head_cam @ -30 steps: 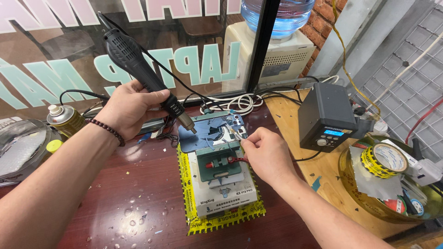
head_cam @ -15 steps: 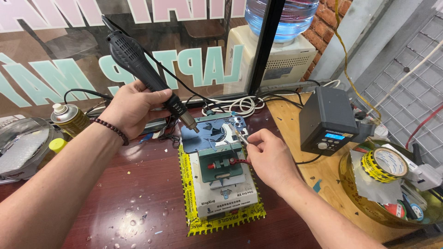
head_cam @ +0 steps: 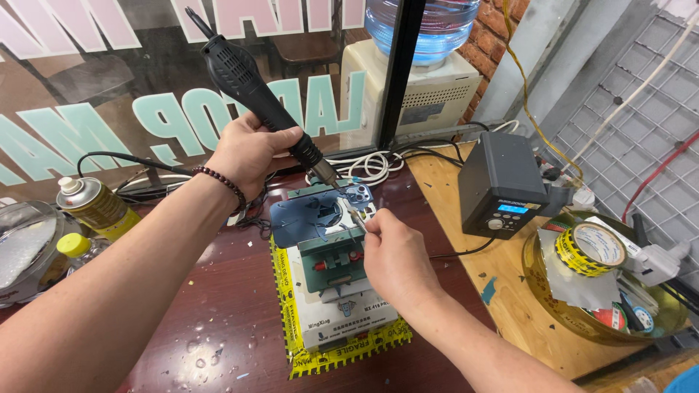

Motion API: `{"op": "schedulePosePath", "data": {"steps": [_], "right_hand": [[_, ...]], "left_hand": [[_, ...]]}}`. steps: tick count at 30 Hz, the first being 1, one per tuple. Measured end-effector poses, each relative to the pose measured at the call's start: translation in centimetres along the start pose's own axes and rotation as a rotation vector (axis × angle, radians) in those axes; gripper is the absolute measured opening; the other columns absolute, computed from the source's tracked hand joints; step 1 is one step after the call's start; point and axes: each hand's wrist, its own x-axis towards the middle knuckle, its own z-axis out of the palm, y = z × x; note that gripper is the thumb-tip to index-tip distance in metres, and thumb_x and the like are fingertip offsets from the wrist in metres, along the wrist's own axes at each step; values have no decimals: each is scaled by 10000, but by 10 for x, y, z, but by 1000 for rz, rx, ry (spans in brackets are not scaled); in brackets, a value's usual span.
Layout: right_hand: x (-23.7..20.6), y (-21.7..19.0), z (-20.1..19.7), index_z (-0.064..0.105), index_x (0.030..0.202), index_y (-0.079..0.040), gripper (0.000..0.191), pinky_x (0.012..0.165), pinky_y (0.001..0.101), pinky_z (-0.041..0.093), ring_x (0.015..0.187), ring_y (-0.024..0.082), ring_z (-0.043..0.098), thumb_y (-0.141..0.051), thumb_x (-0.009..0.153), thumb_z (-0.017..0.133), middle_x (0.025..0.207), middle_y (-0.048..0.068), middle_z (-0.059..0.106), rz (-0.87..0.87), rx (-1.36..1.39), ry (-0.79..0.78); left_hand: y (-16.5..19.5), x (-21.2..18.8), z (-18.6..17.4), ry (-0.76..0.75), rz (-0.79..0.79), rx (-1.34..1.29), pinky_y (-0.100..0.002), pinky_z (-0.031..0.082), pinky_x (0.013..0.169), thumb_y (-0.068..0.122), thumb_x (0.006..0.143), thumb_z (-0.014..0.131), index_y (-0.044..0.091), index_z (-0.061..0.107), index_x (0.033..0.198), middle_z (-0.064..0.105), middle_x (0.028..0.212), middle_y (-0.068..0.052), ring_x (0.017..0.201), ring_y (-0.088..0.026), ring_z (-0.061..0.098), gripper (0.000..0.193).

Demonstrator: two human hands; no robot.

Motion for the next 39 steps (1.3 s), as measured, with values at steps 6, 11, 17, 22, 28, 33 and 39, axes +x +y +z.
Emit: {"op": "schedulePosePath", "data": {"steps": [6, 11, 17, 22, 28, 33, 39], "right_hand": [[8, 9, 11, 655, 1026, -36, 134, 730, 410, 575, 847, 314, 747, -129, 940, 612, 882, 163, 748, 1, 49, -3], [17, 25, -4, 649, 1077, -13, 166, 455, 276, 334, 520, 93, 469, -93, 936, 615, 744, 84, 657, 327, 629, -229], [37, 21, -27, 617, 1132, -32, 214, 402, 250, 233, 463, 58, 360, -62, 920, 602, 761, 62, 612, 483, 927, -246], [21, 9, -21, 692, 1053, -60, 155, 578, 285, 501, 640, 111, 655, -115, 922, 631, 787, 61, 765, 209, 278, -189], [8, 0, -8, 685, 981, -47, 126, 729, 384, 578, 800, 281, 762, -143, 910, 645, 824, 135, 771, 28, 2, -35], [7, -1, 3, 669, 973, -39, 116, 715, 430, 578, 841, 345, 741, -141, 938, 626, 840, 174, 750, -24, 8, 22], [14, 4, 14, 648, 960, -17, 120, 679, 392, 586, 770, 290, 759, -131, 943, 616, 818, 171, 744, -3, 62, 1]], "left_hand": [[1, -3, 5, 20, -49, 42, -357, 671, 848, 8, 882, 716, -3, 601, 1110, 704, 1014, -95, 917, -219, 743, 255], [3, -7, 1, 28, -81, 30, -399, 683, 773, 21, 893, 696, -1, 583, 1093, 698, 999, -103, 897, -247, 752, 230], [1, -5, -2, 28, -100, 29, -429, 687, 757, 24, 892, 691, 5, 572, 1086, 695, 989, -102, 883, -261, 753, 228], [-2, 0, -4, 30, -40, 7, -392, 690, 837, 15, 897, 699, -7, 582, 1100, 696, 1024, -103, 917, -245, 753, 235], [-6, 4, -3, 27, -33, 27, -377, 678, 841, 10, 893, 703, -17, 585, 1124, 698, 1034, -109, 922, -238, 748, 260], [-5, 3, 1, 24, -38, 23, -364, 687, 837, 15, 890, 703, -21, 582, 1129, 707, 1030, -116, 922, -236, 760, 271], [1, -1, 5, 67, -76, 105, -357, 675, 828, 39, 891, 708, -3, 594, 1124, 712, 1032, -104, 924, -222, 758, 264]]}}
